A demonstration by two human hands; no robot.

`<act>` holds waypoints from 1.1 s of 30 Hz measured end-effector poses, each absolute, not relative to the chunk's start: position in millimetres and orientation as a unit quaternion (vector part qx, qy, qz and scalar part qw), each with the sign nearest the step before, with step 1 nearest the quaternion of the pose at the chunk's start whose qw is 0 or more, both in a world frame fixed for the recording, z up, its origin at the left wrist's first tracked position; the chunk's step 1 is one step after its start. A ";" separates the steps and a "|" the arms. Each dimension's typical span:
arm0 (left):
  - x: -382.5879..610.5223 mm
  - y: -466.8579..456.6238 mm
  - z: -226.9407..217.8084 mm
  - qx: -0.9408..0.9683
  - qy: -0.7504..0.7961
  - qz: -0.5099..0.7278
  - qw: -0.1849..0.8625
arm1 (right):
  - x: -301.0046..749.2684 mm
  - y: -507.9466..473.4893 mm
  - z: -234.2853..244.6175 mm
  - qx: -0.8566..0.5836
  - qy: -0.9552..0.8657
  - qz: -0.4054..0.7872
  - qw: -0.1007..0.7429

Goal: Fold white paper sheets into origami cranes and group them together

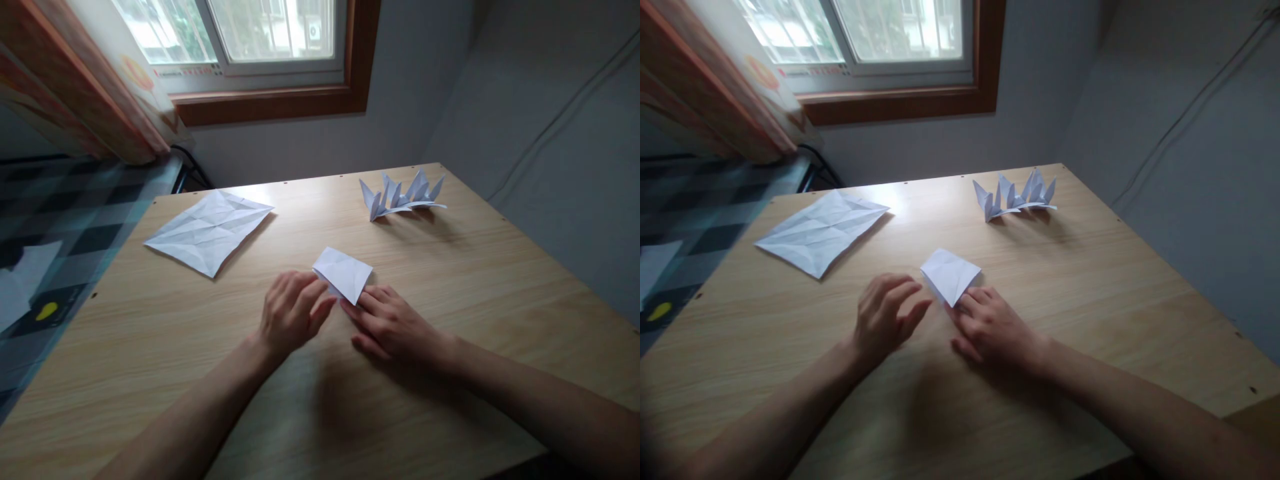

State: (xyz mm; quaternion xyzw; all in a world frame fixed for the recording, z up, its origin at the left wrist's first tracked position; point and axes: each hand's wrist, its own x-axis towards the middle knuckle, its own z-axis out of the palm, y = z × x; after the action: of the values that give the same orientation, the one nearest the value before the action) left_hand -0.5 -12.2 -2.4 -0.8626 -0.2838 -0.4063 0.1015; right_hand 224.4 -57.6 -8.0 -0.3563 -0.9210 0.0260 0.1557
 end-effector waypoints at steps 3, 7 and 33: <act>1.6 -14.7 -1.3 -0.923 -0.236 -0.303 0.026 | 217.9 -57.8 -7.1 -0.384 -0.914 0.016 0.135; 0.9 -7.8 -3.4 -0.943 -0.251 -0.217 -0.031 | 214.1 -57.2 -2.6 -0.395 -0.908 0.041 0.137; -7.7 -4.0 -7.5 -0.947 -0.235 -0.198 -0.094 | 247.5 -0.5 35.6 -0.251 -0.959 -0.122 0.044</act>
State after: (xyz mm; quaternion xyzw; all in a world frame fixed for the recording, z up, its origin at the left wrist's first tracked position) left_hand -7.7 -4.0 -7.5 -0.9469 -0.2349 -0.1984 -0.0941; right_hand 247.5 -0.5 35.6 -0.2507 -0.9593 -0.1221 0.0439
